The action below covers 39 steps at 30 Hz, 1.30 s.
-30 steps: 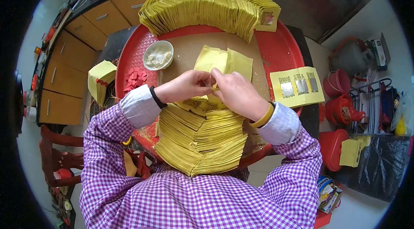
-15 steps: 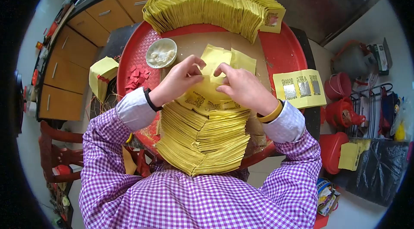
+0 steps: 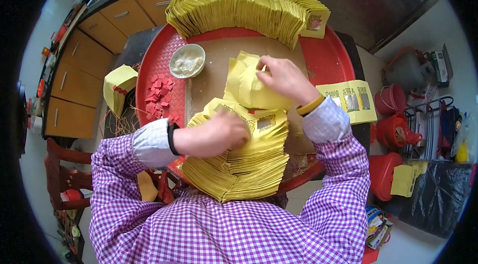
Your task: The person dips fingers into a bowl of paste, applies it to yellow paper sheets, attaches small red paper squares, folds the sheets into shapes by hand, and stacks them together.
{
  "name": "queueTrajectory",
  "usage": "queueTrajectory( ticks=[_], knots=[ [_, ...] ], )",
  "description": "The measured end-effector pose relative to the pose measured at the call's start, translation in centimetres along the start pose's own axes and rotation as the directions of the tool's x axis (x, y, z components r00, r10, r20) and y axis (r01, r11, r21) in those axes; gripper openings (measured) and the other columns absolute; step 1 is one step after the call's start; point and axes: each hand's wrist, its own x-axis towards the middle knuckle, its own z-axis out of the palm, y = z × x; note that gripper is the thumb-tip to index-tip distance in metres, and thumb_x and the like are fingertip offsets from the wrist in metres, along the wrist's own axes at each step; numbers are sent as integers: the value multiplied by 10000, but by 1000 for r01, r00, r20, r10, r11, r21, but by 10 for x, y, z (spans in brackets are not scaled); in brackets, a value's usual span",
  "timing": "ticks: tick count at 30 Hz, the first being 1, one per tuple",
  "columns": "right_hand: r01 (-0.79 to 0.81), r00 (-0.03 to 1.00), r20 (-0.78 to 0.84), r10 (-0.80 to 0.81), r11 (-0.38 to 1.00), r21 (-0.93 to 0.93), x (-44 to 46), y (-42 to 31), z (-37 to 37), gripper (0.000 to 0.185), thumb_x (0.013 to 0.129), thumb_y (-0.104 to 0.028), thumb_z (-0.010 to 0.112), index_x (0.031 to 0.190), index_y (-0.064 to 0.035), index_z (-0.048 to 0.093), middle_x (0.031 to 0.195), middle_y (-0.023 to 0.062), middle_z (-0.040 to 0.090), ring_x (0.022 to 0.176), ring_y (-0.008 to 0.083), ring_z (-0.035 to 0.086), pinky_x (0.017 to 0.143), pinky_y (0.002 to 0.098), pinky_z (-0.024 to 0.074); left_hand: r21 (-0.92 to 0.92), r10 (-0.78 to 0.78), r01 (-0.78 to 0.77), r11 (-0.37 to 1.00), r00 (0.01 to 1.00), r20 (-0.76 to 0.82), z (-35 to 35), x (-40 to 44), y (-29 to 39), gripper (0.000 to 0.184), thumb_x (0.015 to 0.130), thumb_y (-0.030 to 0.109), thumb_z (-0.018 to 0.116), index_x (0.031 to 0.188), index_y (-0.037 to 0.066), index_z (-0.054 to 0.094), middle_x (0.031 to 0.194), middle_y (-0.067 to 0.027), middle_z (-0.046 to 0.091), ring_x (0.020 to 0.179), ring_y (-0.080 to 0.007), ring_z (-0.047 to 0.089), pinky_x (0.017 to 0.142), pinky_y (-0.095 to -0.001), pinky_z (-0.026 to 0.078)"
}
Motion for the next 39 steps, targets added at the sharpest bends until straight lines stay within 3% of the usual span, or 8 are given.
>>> queueTrajectory(
  ticks=[2,7,12,22,27,33,37,39],
  knots=[
    [13,995,-102,-18,999,-51,6,11,1,208,862,-168,643,950,20,643,826,162,690,673,275,623,665,368,513,-467,22,52,882,988,153,12,-6,3,78,882,71,581,932,43,633,896,-107,671,821,-255,629,723,-350,514],
    [210,938,-273,-216,976,-49,-7,-3,-3,211,856,-166,667,979,-4,612,860,155,683,755,281,645,709,388,515,-669,-372,437,601,894,250,-5,20,-47,75,851,59,644,908,20,613,787,-59,661,662,-175,584,616,-296,485],
    [124,983,142,-119,992,-26,-49,-47,7,240,818,-96,702,1025,-51,589,871,125,675,801,267,644,723,364,506,-634,-372,440,636,895,248,0,33,-46,86,861,71,656,910,28,600,786,-31,636,672,-127,565,603,-276,460],
    [60,994,81,-68,994,91,-34,-36,-3,297,820,-83,689,1086,-34,568,778,113,703,692,298,670,648,398,503,-435,-430,357,827,899,-80,-10,12,-34,228,887,61,640,1093,33,546,751,-41,594,647,-133,537,579,-269,435],
    [21,985,167,-41,993,119,-46,-44,-7,300,830,-72,679,1103,-22,564,802,125,713,712,295,683,653,393,508,-756,-498,363,545,865,56,2,14,-57,252,904,58,614,1134,19,518,756,-65,616,640,-195,570,589,-286,449],
    [-228,956,251,151,921,316,-46,-32,9,268,847,-96,663,1077,-6,560,782,131,710,710,300,683,650,380,511,-434,-389,445,783,896,216,-12,10,-23,227,927,71,596,1136,15,529,808,-77,642,666,-198,590,608,-298,473],
    [-160,987,73,144,929,334,-44,-31,-6,237,866,-126,636,1042,10,554,797,146,711,709,307,683,645,381,514,-359,159,-158,920,987,-28,6,5,-12,237,971,179,557,1138,12,541,867,-101,666,711,-257,616,637,-337,510],
    [-119,986,140,85,960,252,-45,-37,-9,235,871,-129,635,1047,4,554,814,137,713,723,293,686,646,373,515,-487,23,1,874,999,43,1,8,-22,241,964,161,567,1155,17,540,872,-95,660,718,-236,609,652,-321,507]
  ],
)
